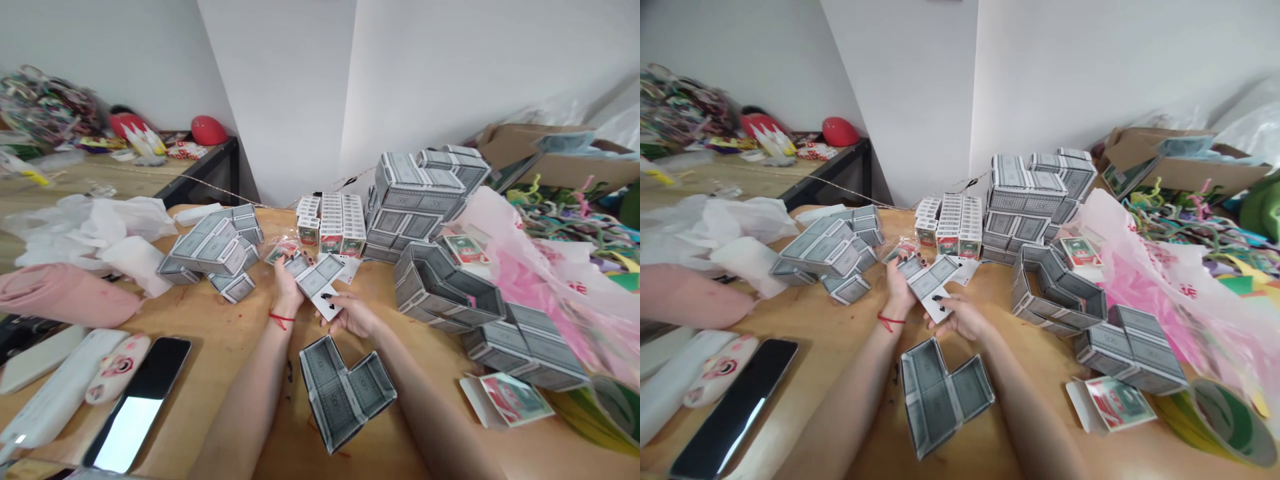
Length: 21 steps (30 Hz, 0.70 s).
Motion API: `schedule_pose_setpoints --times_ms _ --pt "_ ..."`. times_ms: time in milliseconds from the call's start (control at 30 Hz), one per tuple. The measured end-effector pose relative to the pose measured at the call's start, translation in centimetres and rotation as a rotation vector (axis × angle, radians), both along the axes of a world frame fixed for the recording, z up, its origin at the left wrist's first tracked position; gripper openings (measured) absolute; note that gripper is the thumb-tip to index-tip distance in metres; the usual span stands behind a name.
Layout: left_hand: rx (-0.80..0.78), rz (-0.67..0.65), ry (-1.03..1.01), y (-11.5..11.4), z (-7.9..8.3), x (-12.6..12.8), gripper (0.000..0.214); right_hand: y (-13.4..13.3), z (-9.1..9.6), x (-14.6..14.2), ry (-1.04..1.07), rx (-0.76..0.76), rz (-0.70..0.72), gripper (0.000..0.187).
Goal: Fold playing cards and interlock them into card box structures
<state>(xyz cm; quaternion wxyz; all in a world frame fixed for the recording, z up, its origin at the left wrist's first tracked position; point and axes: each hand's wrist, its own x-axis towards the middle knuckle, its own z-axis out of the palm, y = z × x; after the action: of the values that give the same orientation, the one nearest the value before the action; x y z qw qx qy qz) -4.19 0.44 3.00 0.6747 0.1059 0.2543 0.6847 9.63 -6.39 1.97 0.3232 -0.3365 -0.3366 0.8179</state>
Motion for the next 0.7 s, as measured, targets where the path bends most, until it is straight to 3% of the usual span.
schedule_pose_setpoints --times_ms 200,700 --pt "0.045 0.006 0.038 -0.2 0.2 0.0 0.014 -0.1 -0.6 -0.9 -0.224 0.052 -0.105 0.028" --pt "0.055 -0.05 0.053 -0.9 -0.1 1.1 0.015 -0.2 -0.8 -1.4 -0.266 0.075 -0.188 0.024"
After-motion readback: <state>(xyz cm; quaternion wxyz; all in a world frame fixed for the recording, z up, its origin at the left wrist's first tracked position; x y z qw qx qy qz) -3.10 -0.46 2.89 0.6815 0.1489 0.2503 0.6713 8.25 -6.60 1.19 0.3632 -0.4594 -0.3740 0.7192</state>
